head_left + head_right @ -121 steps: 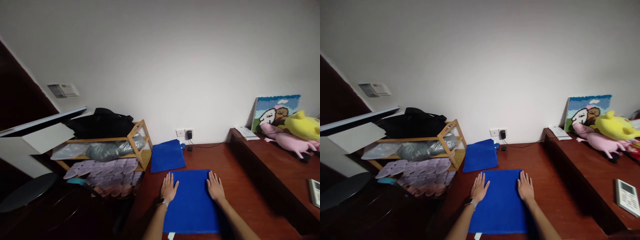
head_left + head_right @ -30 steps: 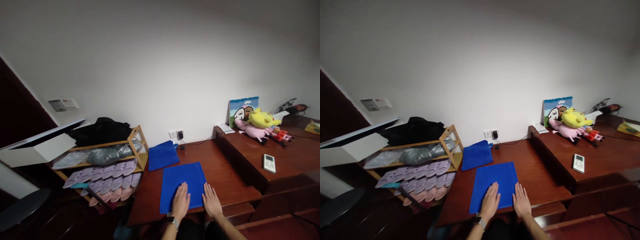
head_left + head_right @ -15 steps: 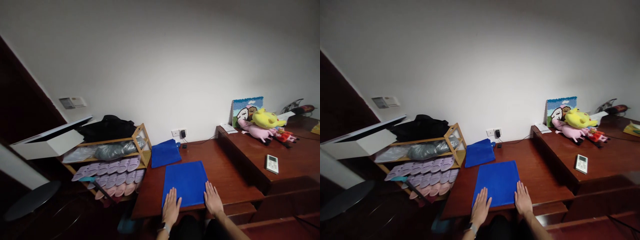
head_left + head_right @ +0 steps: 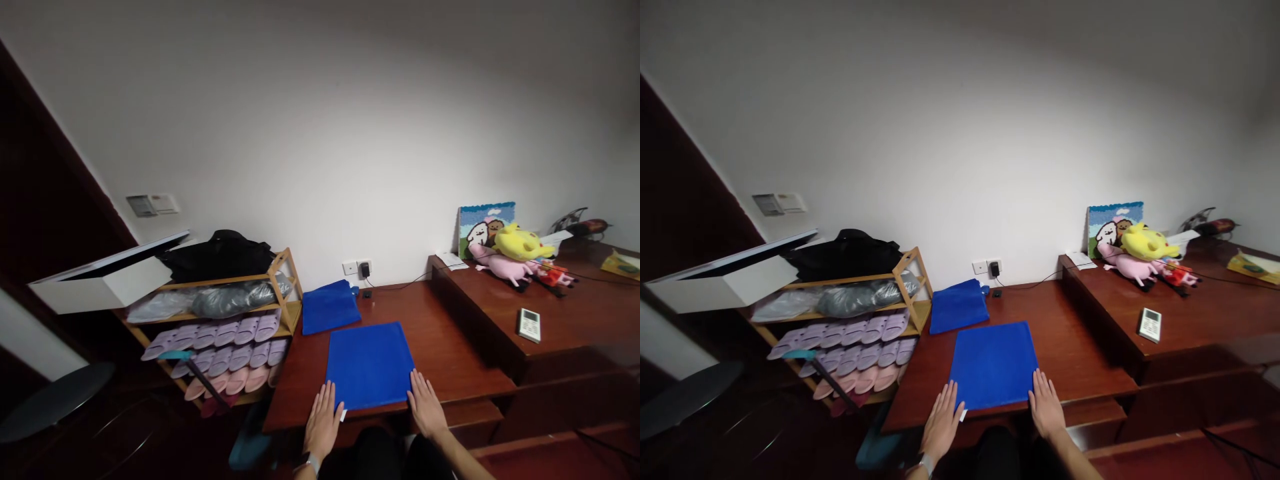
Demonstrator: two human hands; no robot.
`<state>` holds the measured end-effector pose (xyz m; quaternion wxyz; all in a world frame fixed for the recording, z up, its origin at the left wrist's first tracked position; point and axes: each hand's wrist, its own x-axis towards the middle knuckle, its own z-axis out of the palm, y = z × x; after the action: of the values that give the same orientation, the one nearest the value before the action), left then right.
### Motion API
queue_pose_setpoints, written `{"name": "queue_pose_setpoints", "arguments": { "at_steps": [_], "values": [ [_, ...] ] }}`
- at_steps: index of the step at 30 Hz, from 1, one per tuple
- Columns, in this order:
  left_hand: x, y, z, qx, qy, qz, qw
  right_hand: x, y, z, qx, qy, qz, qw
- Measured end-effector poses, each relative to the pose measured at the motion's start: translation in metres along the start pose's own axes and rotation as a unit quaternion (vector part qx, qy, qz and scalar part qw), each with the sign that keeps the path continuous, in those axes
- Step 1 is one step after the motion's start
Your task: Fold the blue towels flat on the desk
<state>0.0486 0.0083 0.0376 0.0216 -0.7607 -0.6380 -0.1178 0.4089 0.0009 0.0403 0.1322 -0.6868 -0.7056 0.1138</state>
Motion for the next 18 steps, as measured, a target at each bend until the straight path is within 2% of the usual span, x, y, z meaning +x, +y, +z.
{"name": "queue_pose_setpoints", "arguments": {
  "at_steps": [6, 13, 16, 18],
  "values": [
    [-0.007, 0.001, -0.004, 0.021, 0.002, -0.001, 1.000, -0.003, -0.001, -0.002, 0.003, -0.002, -0.004, 1.000],
    [-0.007, 0.000, -0.008, 0.044, 0.009, 0.004, 0.999, -0.010, 0.000, 0.009, 0.024, 0.021, -0.004, 0.999],
    [0.006, 0.020, -0.015, 0.039, 0.026, 0.031, 0.998, -0.011, 0.001, 0.009, 0.027, 0.019, -0.019, 0.999],
    [0.020, 0.051, -0.018, 0.016, 0.019, 0.065, 0.998, -0.011, 0.002, 0.009, 0.026, 0.022, -0.029, 0.999]
  ]
}}
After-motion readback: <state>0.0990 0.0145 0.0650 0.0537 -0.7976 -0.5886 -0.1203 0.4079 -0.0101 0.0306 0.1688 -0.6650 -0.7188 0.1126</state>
